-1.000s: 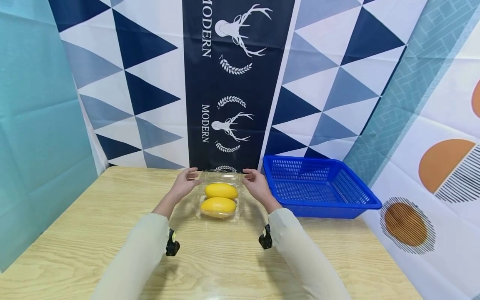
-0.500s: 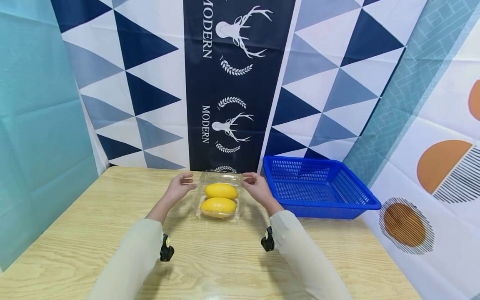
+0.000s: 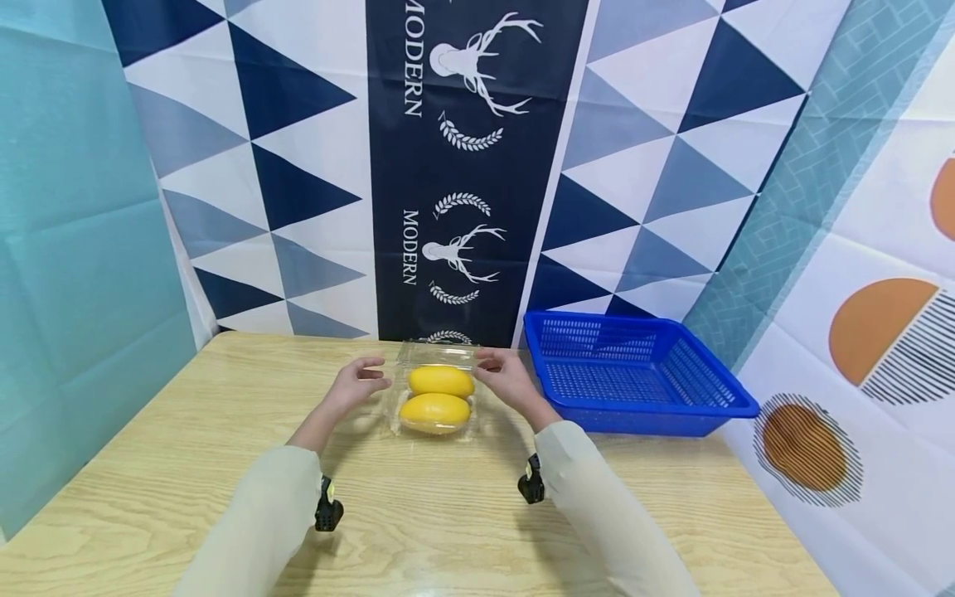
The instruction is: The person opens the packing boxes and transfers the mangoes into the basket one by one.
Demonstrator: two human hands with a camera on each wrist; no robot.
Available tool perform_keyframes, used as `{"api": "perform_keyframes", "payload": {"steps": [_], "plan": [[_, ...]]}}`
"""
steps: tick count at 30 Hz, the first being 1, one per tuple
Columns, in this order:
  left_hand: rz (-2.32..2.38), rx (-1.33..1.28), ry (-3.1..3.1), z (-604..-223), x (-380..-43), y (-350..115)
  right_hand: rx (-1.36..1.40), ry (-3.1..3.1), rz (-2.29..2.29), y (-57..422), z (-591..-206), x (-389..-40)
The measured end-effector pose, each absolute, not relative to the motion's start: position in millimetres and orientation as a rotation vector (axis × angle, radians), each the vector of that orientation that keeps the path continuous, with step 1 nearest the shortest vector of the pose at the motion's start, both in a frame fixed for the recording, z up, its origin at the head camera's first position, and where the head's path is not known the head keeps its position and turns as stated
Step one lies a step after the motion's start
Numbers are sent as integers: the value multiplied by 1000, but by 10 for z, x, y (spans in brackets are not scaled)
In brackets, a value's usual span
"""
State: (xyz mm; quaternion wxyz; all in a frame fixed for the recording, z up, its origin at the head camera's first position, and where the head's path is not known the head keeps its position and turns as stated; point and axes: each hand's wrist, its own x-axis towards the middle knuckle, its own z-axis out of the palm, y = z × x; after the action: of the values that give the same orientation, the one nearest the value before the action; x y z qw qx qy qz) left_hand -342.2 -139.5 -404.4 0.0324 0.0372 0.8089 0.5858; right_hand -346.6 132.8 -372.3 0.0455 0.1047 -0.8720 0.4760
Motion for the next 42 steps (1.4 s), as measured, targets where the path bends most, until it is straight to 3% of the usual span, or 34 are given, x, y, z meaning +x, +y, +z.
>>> {"api": "perform_keyframes", "payload": {"steps": [42], "plan": [[1772, 43, 2386, -4197, -3405, -1325, 471, -2920, 1108, 986, -3843, -3655]]}}
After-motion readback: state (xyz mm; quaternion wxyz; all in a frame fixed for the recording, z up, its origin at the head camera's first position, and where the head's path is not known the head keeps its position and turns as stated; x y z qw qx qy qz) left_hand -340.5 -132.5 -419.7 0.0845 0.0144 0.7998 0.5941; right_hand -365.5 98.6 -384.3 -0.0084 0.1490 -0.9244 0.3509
